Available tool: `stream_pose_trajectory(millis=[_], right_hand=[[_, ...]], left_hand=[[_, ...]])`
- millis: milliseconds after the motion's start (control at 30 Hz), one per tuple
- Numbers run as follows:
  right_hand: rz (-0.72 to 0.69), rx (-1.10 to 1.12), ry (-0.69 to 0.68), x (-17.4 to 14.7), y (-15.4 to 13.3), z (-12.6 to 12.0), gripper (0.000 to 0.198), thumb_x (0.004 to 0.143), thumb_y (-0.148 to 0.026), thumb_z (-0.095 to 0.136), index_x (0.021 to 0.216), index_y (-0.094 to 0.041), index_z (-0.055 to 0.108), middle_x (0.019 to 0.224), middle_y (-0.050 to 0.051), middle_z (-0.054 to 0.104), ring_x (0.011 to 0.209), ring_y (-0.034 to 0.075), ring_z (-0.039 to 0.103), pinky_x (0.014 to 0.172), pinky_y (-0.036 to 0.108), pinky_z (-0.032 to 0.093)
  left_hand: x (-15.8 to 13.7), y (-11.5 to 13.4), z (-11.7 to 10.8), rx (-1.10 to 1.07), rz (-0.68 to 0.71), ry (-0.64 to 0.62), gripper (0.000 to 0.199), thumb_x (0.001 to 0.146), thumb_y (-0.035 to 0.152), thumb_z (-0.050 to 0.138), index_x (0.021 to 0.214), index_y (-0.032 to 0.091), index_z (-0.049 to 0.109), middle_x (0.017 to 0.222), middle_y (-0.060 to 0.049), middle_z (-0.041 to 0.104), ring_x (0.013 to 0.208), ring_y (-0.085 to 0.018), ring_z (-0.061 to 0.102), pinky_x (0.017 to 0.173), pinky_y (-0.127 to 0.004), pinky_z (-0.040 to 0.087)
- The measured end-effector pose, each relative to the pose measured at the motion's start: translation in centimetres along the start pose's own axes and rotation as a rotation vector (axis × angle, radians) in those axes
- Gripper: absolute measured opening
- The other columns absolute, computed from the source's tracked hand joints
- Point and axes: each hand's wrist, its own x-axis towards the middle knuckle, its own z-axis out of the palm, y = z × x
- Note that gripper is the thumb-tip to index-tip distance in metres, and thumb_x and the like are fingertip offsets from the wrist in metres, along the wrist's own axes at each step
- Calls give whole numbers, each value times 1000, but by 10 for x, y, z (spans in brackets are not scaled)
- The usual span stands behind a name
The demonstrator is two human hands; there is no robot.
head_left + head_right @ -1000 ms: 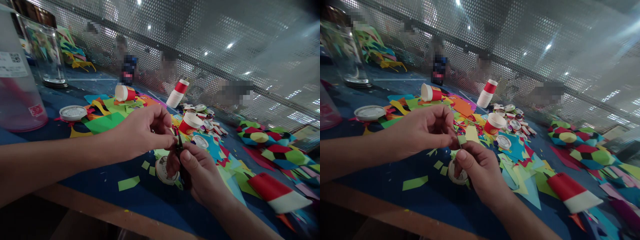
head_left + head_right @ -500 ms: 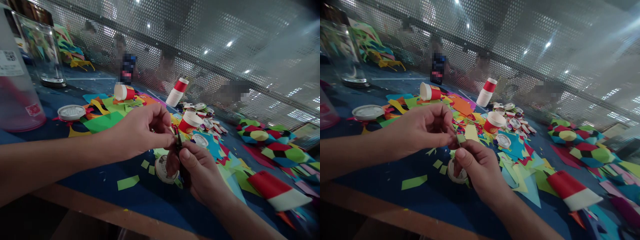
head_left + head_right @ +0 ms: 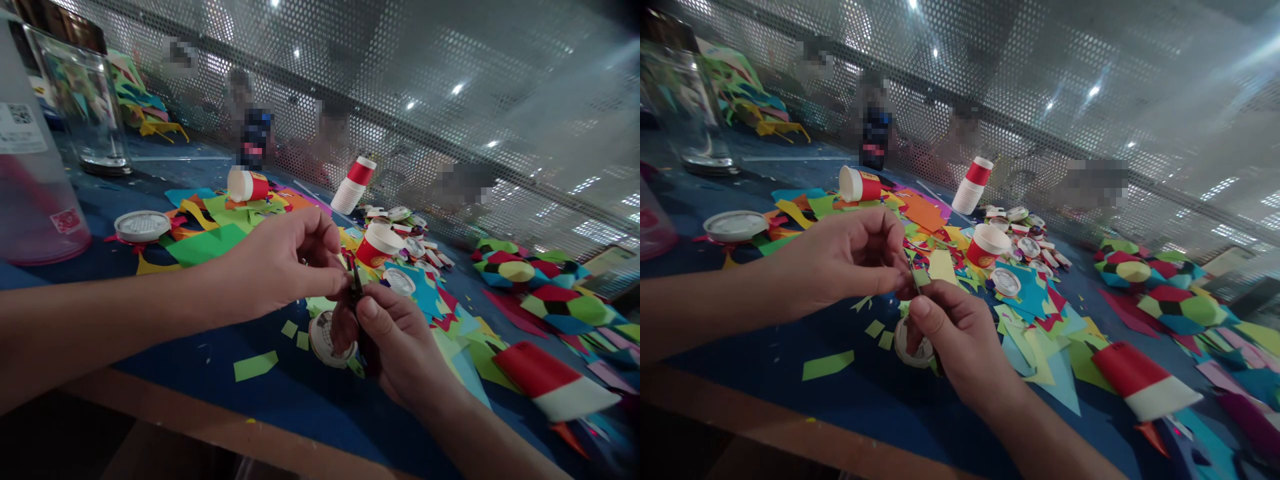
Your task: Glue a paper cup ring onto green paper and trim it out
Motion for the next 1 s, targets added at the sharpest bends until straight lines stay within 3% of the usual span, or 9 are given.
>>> stream_pose_trajectory(millis=[700,900,1000], right_hand=[[45,51,16,1,1,2,31,82,-50,71,78,-20,64,60,-1,63,53,11,53,50,23,39],[47,21,50,0,-2,2,36,88,-55,60,85,-19,65,61,0,61,44,9,41,41,22,27],[65,84,123,2,-6,5,38,86,-56,59,85,-18,65,59,-1,57,47,11,44,42,23,32]], left_hand=[[3,2,1,-71,-78,14,23,63,15,67,74,19,48,63,7,57,61,-9,57,56,-21,44],[4,-1,-1,-105,-19,16,21,70,15,70,76,18,50,67,7,57,64,-8,56,59,-19,46],[4,-2,-1,-92,31,25,19,73,16,70,79,18,52,69,6,56,65,-7,55,59,-18,45]])
